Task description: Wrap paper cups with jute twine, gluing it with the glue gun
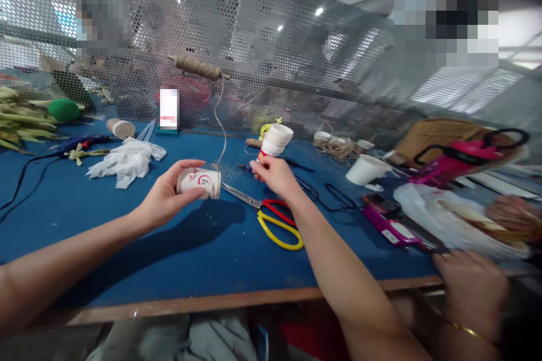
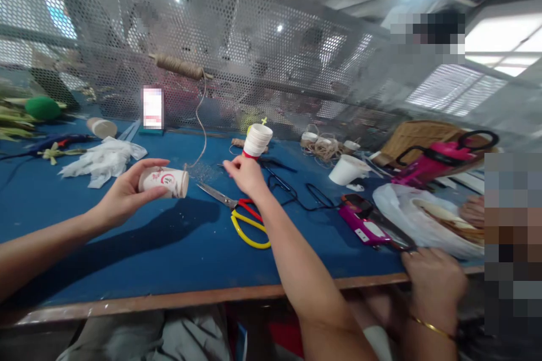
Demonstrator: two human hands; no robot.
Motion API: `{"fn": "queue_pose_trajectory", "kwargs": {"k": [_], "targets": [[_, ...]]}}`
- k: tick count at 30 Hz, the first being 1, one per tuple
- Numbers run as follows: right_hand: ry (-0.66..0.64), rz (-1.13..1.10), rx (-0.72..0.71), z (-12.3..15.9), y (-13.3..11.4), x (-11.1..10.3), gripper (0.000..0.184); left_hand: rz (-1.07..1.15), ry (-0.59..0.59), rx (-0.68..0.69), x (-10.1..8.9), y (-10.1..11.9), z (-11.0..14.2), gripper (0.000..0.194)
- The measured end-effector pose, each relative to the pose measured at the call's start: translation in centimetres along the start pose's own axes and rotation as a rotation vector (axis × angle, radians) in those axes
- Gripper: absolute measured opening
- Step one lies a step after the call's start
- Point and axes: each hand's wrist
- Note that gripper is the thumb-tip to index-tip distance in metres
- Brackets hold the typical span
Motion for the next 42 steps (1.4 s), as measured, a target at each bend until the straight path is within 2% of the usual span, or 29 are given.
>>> {"fn": "queue_pose_trajectory", "kwargs": {"k": [2,5,9,12,16,20,23,27,31,33,35,37,39,42], "targets": [[0.089,0.136,0.055,-1.5,1.7,-1.4,0.017,0.036,0.038,-0.054,-0.2,-0.2,-0.4,0.047],[0.06,0.214,0.095,-2.8,3.7,-2.4,0.009,0.116,0.068,-0.137,-0.3,-0.7,-0.8,0.048],[-0.056,0.239,0.131,-3.1,5.0,-1.6,0.02,0.203,0.078,-0.195,-0.1,-1.1,-1.2,0.048],[-0.075,0.204,0.167,-3.2,5.2,-0.7,0.024,0.243,0.089,-0.222,0.0,-1.2,-1.4,0.047],[-0.05,0.054,0.206,-3.1,5.1,-0.3,0.019,0.282,0.072,-0.268,0.0,-1.3,-1.8,0.046],[-0.014,-0.212,0.234,-2.2,4.5,-0.9,0.008,0.324,0.074,-0.329,-0.3,-1.5,-2.1,0.047],[-0.035,-0.422,0.273,-1.7,4.1,-1.6,0.009,0.354,0.083,-0.351,-0.5,-1.6,-2.0,0.048],[-0.024,-0.615,0.311,-1.6,4.1,-2.0,0.022,0.372,0.084,-0.351,-0.5,-1.5,-1.9,0.049],[0.02,-0.718,0.242,-1.1,3.7,-1.8,0.01,0.416,0.073,-0.328,-0.5,-1.5,-1.8,0.051],[-0.027,-0.755,0.135,-0.1,2.7,-1.8,0.01,0.436,0.078,-0.325,-0.6,-1.6,-1.9,0.05],[-0.137,-0.772,-0.062,1.4,1.2,-1.7,0.016,0.448,0.08,-0.32,-0.6,-1.6,-1.9,0.049],[-0.216,-0.728,-0.173,3.1,-0.2,-1.5,0.018,0.445,0.078,-0.319,-0.7,-1.6,-1.9,0.049],[-0.24,-0.675,-0.195,4.6,-1.4,-1.2,0.018,0.438,0.068,-0.309,-0.7,-1.6,-1.9,0.05],[-0.187,-0.523,-0.228,5.9,-2.2,-0.6,0.012,0.435,0.066,-0.284,-0.6,-1.5,-1.9,0.049]]}}
Point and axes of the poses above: each hand's wrist, its own z-axis away from the middle knuckle, its own x-axis out of the palm, y = z × x, and after that the axes turned 4 degrees about -z, right-handed
